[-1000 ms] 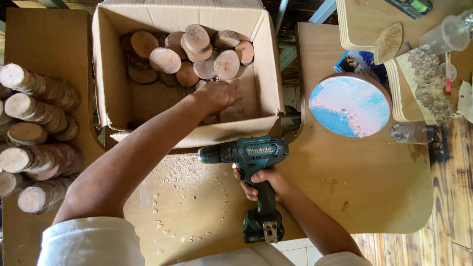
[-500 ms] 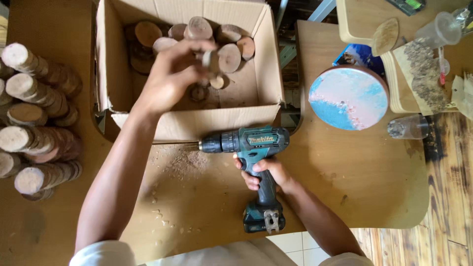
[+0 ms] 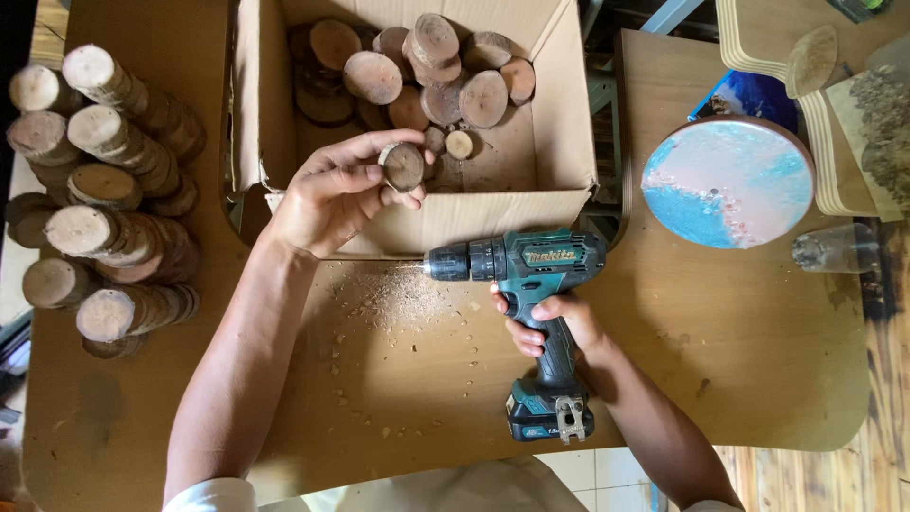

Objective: The person drills holes through small circular wood disks using a power drill.

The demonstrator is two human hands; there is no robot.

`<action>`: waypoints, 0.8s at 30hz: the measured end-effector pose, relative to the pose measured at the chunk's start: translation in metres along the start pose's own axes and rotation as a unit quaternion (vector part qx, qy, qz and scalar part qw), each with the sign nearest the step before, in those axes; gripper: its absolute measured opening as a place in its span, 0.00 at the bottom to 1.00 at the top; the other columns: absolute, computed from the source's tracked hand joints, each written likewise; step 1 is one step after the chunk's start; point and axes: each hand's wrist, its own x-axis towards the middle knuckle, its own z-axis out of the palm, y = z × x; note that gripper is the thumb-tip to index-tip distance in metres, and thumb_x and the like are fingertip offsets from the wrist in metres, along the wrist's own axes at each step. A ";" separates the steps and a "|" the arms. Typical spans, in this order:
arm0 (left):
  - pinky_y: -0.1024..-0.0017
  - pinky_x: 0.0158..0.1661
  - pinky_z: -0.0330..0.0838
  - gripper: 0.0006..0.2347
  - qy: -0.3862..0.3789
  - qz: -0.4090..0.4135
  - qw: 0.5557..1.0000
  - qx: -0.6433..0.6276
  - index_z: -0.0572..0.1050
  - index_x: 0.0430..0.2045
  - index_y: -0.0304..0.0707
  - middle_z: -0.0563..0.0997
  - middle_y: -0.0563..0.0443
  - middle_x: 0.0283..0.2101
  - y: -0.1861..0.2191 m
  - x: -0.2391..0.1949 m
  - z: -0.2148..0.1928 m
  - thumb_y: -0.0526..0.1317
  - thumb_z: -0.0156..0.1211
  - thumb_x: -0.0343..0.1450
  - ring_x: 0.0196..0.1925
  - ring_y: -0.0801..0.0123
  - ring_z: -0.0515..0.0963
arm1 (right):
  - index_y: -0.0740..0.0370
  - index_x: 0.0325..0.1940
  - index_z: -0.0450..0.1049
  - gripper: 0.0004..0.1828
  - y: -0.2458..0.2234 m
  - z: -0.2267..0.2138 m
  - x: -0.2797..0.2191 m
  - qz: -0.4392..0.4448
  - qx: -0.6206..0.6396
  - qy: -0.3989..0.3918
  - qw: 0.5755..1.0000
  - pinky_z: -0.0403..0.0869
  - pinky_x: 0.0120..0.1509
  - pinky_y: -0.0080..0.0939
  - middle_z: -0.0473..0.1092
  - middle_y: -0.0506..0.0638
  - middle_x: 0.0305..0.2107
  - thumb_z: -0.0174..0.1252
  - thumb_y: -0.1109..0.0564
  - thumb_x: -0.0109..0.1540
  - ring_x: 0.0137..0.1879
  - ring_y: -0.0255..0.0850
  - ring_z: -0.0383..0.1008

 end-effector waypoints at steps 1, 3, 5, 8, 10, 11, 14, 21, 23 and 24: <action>0.65 0.39 0.77 0.20 -0.007 0.005 1.000 -0.003 0.61 0.50 0.15 0.72 0.31 0.40 -0.002 -0.001 -0.001 0.31 0.43 0.64 0.37 0.53 0.79 | 0.70 0.42 0.56 0.27 0.000 0.000 0.000 0.000 0.002 0.000 1.000 0.64 0.21 0.33 0.54 0.48 0.11 0.53 0.53 0.46 0.16 0.33 0.56; 0.68 0.38 0.77 0.20 -0.005 0.006 1.000 0.010 0.61 0.50 0.16 0.73 0.32 0.37 0.004 -0.003 0.007 0.33 0.44 0.65 0.35 0.56 0.79 | 0.70 0.43 0.56 0.27 0.002 -0.001 -0.001 0.002 0.001 0.001 1.000 0.64 0.20 0.32 0.54 0.48 0.11 0.53 0.53 0.46 0.16 0.33 0.56; 0.70 0.37 0.78 0.19 -0.004 0.008 1.000 0.026 0.62 0.50 0.18 0.74 0.33 0.34 0.009 -0.005 0.012 0.34 0.45 0.66 0.33 0.58 0.79 | 0.71 0.43 0.56 0.27 0.003 -0.002 -0.001 0.004 0.001 0.001 1.000 0.64 0.20 0.32 0.54 0.49 0.12 0.53 0.53 0.45 0.16 0.33 0.56; 0.73 0.33 0.78 0.18 -0.011 0.008 0.999 0.030 0.62 0.52 0.22 0.74 0.35 0.32 0.010 -0.006 0.013 0.35 0.45 0.68 0.30 0.63 0.78 | 0.71 0.43 0.56 0.28 0.004 -0.003 -0.002 -0.016 0.007 0.005 1.000 0.65 0.19 0.33 0.55 0.50 0.14 0.53 0.54 0.45 0.15 0.33 0.57; 0.72 0.30 0.77 0.16 -0.022 0.014 1.000 0.008 0.61 0.52 0.24 0.73 0.35 0.32 0.007 -0.005 0.010 0.34 0.44 0.70 0.29 0.61 0.78 | 0.71 0.43 0.55 0.27 0.003 -0.002 -0.004 -0.033 0.006 -0.020 0.999 0.65 0.20 0.32 0.55 0.48 0.14 0.53 0.54 0.45 0.16 0.32 0.56; 0.72 0.30 0.77 0.16 -0.024 0.011 1.000 0.009 0.61 0.52 0.24 0.73 0.35 0.32 0.007 -0.005 0.010 0.34 0.44 0.70 0.29 0.61 0.78 | 0.71 0.43 0.55 0.27 0.004 -0.002 -0.005 -0.035 0.008 -0.020 0.999 0.65 0.20 0.32 0.55 0.48 0.14 0.53 0.54 0.45 0.16 0.32 0.56; 0.73 0.32 0.77 0.16 -0.002 0.021 0.998 0.055 0.63 0.51 0.24 0.73 0.35 0.33 0.010 -0.007 0.009 0.34 0.47 0.69 0.30 0.61 0.78 | 0.71 0.42 0.55 0.26 0.005 -0.005 -0.009 -0.046 0.015 -0.044 0.998 0.64 0.21 0.32 0.54 0.48 0.12 0.53 0.54 0.46 0.16 0.32 0.55; 0.71 0.36 0.76 0.19 -0.079 0.028 0.994 0.067 0.59 0.54 0.22 0.71 0.36 0.34 0.013 -0.009 0.008 0.28 0.48 0.67 0.33 0.62 0.76 | 0.74 0.41 0.55 0.24 -0.014 0.007 -0.015 -0.161 -0.066 -0.089 0.981 0.66 0.22 0.36 0.56 0.52 0.14 0.52 0.58 0.46 0.16 0.37 0.59; 0.70 0.36 0.76 0.19 -0.087 0.024 0.994 0.062 0.59 0.53 0.21 0.72 0.36 0.33 0.008 -0.010 0.001 0.30 0.47 0.68 0.32 0.63 0.76 | 0.76 0.40 0.55 0.24 -0.023 0.013 -0.012 -0.186 -0.092 -0.106 0.973 0.66 0.23 0.36 0.56 0.53 0.12 0.52 0.59 0.47 0.16 0.39 0.60; 0.68 0.36 0.75 0.19 -0.101 0.019 0.994 0.043 0.58 0.53 0.20 0.72 0.35 0.32 0.001 -0.009 -0.007 0.31 0.47 0.68 0.32 0.60 0.76 | 0.76 0.40 0.55 0.24 -0.026 0.013 -0.011 -0.203 -0.107 -0.113 0.967 0.67 0.22 0.37 0.56 0.53 0.11 0.52 0.59 0.46 0.15 0.39 0.60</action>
